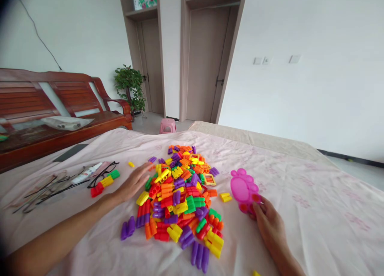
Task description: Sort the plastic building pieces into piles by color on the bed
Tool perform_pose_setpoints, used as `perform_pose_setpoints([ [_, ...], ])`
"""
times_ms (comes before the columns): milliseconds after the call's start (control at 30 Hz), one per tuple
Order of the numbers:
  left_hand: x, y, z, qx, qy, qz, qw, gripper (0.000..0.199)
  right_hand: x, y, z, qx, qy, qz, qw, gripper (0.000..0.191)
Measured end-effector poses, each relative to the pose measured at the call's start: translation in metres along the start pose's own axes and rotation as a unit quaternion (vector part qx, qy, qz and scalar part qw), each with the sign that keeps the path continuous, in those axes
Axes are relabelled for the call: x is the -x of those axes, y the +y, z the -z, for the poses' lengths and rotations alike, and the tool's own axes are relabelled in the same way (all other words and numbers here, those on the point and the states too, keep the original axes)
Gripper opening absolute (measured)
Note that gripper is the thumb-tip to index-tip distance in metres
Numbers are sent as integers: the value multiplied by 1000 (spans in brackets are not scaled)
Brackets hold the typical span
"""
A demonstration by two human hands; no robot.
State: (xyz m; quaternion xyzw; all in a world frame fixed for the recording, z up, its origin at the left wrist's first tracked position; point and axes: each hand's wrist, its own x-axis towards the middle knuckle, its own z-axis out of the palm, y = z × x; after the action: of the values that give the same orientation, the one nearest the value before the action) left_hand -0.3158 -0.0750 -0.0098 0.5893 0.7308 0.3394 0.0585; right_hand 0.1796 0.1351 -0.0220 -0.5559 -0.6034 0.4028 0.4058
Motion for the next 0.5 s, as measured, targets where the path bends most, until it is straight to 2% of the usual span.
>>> perform_pose_setpoints([
  [67,4,-32,25,-97,27,39,994,64,0,-2,0,-13,1,-7,1000,71],
  [133,9,-59,45,-136,21,63,988,63,0,-2,-1,-22,0,-13,1000,69],
  [233,12,-77,56,-140,4,65,988,58,-3,0,-1,-9,4,-14,1000,68],
  [333,7,-67,41,-125,-9,51,991,56,-3,1,0,3,10,-7,1000,66],
  [500,-25,-24,-6,-74,-8,12,997,60,1,-6,-1,5,22,-4,1000,62],
])
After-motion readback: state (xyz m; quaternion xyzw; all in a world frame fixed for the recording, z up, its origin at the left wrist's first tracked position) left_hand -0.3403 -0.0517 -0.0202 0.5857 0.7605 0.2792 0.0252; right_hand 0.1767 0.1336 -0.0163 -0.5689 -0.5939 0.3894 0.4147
